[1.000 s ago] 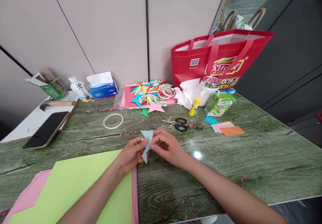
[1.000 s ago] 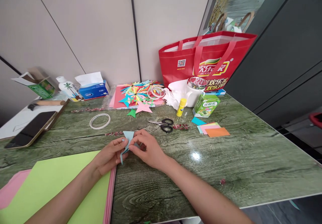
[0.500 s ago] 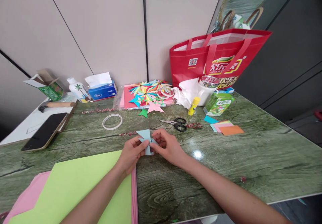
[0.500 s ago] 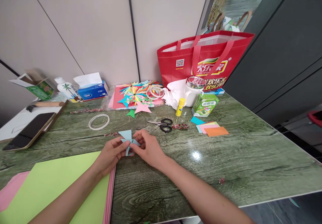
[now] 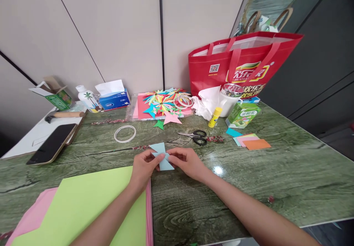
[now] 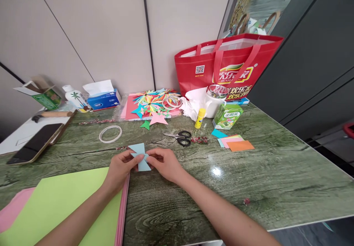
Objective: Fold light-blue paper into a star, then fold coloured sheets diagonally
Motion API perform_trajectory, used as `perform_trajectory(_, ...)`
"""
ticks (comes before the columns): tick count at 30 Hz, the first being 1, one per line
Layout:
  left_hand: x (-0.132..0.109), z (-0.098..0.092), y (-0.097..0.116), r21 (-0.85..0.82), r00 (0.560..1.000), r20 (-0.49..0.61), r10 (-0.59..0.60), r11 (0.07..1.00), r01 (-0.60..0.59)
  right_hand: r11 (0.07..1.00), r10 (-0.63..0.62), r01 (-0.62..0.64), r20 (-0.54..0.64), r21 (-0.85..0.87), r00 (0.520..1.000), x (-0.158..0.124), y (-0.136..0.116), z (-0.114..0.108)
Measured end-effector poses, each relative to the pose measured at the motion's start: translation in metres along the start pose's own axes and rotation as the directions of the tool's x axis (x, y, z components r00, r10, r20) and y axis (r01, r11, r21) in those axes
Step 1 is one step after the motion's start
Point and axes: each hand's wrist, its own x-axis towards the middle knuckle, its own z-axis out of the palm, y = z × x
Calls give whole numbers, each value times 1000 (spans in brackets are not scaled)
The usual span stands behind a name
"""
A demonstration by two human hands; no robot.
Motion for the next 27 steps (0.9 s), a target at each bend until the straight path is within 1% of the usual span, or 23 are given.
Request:
perform_trajectory(2,0,-1,-2,26,999,-31,31,999,-30,998,-46,46,0,-35,999,-2,-1,2)
perform_trajectory(5,0,0,-5,-20,999,-40,31,999,-32,989,-102,98,-26,-112,994,-5,4,6)
perform_trajectory(10,-2,3,-4,-80,1000,-30,2,997,-4,984,-91,70,-126,-167,988,-2,16,4)
perform_trajectory(14,-5,5,0,-64,1000,4,-7,998,7,974,-123,93,-141,-206,982,0,15,1)
perform_trajectory(16,-6,6,3,-47,1000,7,10,999,-10,980,-109,83,-135,-180,985,0,13,1)
perform_trajectory(21,-8,8,4,-43,996,-53,66,997,-68,999,-6,-2,-168,-48,986,0,9,1)
perform_trajectory(23,-8,7,3,-27,995,-51,82,996,-83,1000,18,-22,-168,-20,986,0,7,1)
perform_trajectory(27,-8,6,5,19,995,-26,95,995,-94,999,35,-30,-125,40,992,-1,5,1)
